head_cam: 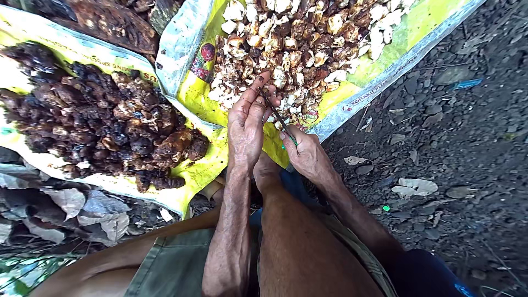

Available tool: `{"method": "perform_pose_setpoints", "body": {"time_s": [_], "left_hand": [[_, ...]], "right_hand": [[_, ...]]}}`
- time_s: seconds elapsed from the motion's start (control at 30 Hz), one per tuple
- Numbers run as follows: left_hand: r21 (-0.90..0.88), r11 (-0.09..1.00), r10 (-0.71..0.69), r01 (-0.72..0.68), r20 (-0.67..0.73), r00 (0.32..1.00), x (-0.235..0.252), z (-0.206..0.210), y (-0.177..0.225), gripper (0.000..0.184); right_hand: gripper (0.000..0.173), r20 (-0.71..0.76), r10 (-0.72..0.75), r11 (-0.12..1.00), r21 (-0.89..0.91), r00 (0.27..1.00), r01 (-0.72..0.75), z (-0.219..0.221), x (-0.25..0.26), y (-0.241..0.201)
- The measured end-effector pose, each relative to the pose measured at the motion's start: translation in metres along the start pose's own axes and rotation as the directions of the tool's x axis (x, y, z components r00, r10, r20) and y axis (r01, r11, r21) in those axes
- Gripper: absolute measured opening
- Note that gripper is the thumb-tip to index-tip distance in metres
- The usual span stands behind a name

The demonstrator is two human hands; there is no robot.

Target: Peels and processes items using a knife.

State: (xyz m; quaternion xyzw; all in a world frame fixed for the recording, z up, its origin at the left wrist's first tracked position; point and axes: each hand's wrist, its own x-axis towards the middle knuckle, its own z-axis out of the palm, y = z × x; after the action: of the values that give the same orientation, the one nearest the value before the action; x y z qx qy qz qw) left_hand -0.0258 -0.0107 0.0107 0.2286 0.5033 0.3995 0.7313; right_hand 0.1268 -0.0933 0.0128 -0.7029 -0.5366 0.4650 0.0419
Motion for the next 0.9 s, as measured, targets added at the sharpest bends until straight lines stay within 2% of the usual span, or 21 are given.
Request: {"method": "perform_pose_setpoints", "body": {"time_s": [0.17,0.33,0.37,0.47,0.6,0.77,0.9], "left_hand": [[0.124,0.99,0.071,-0.069,-0.012,0.997,-0.003,0.007,-0.002,0.045],[0.401,0.915,0.033,-0.039,0.021,0.999,-0.016,0.011,0.016,0.047],[0.401,0.915,0.038,-0.045,0.025,0.999,-0.017,0.012,0.016,0.048],[0.212,0.975,0.052,-0.061,0.044,0.998,-0.009,0.012,0.01,0.049],[0.01,0.999,0.038,-0.038,0.036,0.999,-0.007,0.008,0.004,0.048],[-0.063,0.99,0.13,-0.128,0.029,0.991,0.004,0.005,-0.013,0.047],[-0.025,0.994,0.103,-0.105,-0.05,0.993,0.008,0.018,-0.008,0.046]], "right_hand": [[0.03,0.001,0.009,0.999,0.042,1.0,-0.009,0.0,0.0,0.0],[0.03,0.006,0.035,0.998,0.057,0.999,-0.035,0.001,0.002,-0.001],[0.03,-0.001,0.031,0.998,0.058,1.0,-0.031,0.002,0.002,-0.001],[0.031,0.001,0.053,0.997,0.053,0.999,-0.053,0.001,0.003,-0.002],[0.031,0.036,0.09,0.995,0.032,0.995,-0.091,0.001,0.004,-0.003],[0.031,0.083,0.149,0.987,0.051,0.985,-0.153,-0.001,0.006,-0.006],[0.031,0.029,0.187,0.977,-0.113,0.982,-0.183,-0.008,0.007,-0.009]]}}
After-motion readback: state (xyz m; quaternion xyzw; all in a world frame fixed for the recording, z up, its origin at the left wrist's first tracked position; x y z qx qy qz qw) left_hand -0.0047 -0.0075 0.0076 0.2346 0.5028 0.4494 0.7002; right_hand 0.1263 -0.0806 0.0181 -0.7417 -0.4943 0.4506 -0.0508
